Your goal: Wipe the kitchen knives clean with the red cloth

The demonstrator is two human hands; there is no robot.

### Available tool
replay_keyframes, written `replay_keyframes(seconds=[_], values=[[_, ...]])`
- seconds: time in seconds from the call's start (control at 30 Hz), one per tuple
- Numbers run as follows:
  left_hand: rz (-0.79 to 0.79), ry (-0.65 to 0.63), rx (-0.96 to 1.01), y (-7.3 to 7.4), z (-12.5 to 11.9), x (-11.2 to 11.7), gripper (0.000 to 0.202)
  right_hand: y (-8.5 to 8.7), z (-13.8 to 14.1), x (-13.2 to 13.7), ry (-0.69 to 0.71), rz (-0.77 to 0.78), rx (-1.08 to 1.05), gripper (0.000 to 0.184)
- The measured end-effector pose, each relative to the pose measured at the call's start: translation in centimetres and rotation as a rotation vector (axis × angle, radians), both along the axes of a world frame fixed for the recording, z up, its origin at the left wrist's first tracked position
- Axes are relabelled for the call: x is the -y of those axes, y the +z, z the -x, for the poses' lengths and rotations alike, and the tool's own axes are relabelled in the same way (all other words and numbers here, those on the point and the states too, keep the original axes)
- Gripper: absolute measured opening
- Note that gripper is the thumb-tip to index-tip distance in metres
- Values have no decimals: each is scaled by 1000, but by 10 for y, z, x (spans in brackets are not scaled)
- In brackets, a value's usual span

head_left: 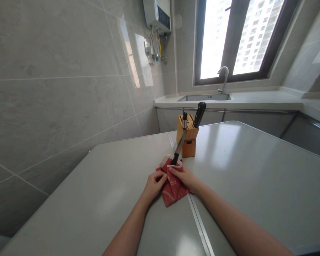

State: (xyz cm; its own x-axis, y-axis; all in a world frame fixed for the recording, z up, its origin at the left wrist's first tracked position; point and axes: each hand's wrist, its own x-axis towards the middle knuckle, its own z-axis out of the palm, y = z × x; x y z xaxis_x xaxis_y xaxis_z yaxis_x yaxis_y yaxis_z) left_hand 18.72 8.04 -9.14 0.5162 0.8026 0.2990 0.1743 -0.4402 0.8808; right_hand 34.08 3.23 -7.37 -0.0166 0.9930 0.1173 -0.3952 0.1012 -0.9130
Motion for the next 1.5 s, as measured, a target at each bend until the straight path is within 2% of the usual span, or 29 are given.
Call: replay_keyframes(seconds=[0.7,0.97,1.5], values=[[12,-2,3,3,0,2,35,-2,-1,-1,-8,14,10,40],[11,-4,0,0,0,1,32,-2,0,-1,1,7,8,34],[3,-13,-2,-5,1,-2,31,-2,-1,-1,39,9,-3,34]])
